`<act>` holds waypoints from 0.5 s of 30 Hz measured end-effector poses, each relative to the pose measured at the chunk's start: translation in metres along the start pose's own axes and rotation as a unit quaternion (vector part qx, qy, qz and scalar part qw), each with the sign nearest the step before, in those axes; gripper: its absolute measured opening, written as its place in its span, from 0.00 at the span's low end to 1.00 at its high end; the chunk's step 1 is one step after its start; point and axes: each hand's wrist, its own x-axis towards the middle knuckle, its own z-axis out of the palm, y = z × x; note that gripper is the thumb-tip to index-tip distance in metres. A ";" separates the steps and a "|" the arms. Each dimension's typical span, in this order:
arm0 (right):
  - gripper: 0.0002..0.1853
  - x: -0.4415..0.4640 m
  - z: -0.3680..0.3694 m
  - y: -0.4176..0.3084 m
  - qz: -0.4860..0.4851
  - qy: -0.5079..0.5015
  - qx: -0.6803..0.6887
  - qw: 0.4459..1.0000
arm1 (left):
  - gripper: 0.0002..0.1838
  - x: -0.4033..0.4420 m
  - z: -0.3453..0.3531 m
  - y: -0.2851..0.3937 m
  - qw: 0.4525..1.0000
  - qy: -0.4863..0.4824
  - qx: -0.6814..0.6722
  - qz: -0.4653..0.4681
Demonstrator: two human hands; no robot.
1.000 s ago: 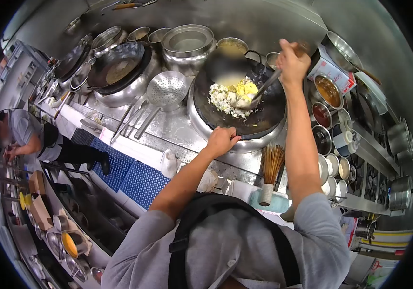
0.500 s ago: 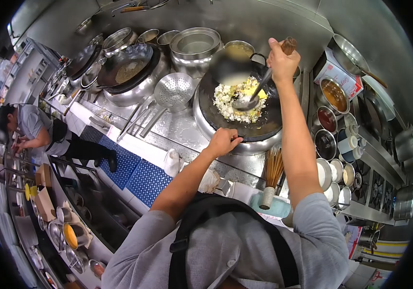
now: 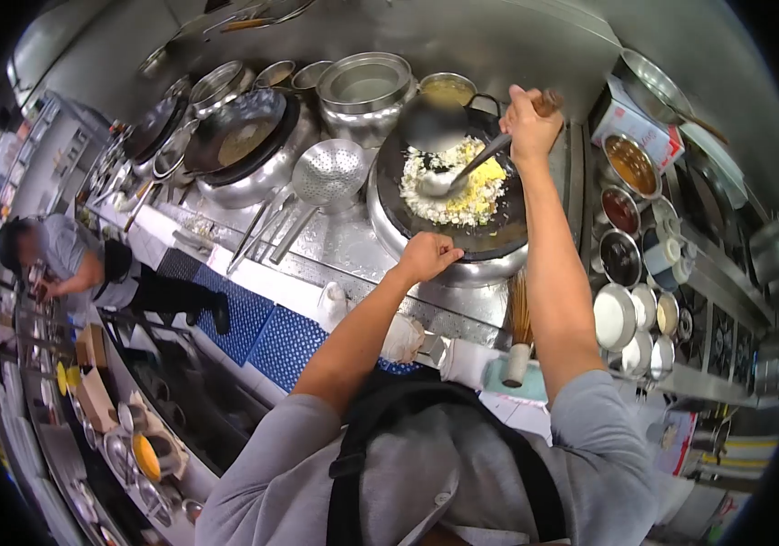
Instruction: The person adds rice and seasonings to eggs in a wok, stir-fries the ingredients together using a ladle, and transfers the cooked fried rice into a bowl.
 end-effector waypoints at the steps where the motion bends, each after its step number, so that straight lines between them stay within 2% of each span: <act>1: 0.18 -0.017 0.011 -0.029 0.019 -0.009 -0.024 0.999 | 0.18 -0.003 0.002 0.002 1.000 0.001 0.015 0.007; 3: 0.18 -0.033 0.023 -0.058 0.018 -0.011 -0.088 0.996 | 0.18 -0.009 -0.004 0.020 0.998 0.021 0.049 0.014; 4: 0.17 -0.030 0.024 -0.059 0.007 0.011 -0.102 0.995 | 0.18 -0.019 -0.006 0.037 0.997 0.062 0.039 0.032; 6: 0.17 -0.013 0.021 -0.051 -0.002 0.048 -0.134 0.990 | 0.16 -0.057 -0.038 0.090 0.994 0.074 0.052 0.062; 8: 0.17 -0.002 0.022 -0.070 -0.028 0.029 -0.087 0.995 | 0.18 -0.121 -0.059 0.113 0.989 0.082 0.082 0.091; 9: 0.18 -0.007 0.028 -0.090 -0.012 0.006 -0.025 1.000 | 0.19 -0.136 -0.067 0.115 0.984 0.108 0.048 0.132; 10: 0.19 -0.026 0.042 -0.116 -0.004 0.006 -0.035 0.999 | 0.20 -0.142 -0.075 0.115 0.975 0.133 0.014 0.176; 11: 0.20 -0.044 0.045 -0.129 0.002 -0.017 -0.034 0.999 | 0.23 -0.130 -0.085 0.118 0.975 0.122 0.072 0.171; 12: 0.20 -0.056 0.049 -0.137 0.004 -0.043 -0.030 0.999 | 0.24 -0.108 -0.086 0.110 0.983 0.123 0.037 0.134; 14: 0.20 -0.077 0.056 -0.117 0.016 -0.023 -0.066 0.997 | 0.24 -0.064 -0.069 0.076 0.987 0.105 0.047 0.110; 15: 0.19 -0.071 0.055 -0.098 0.018 0.015 -0.082 0.996 | 0.24 -0.069 -0.054 0.059 0.990 0.093 0.043 0.101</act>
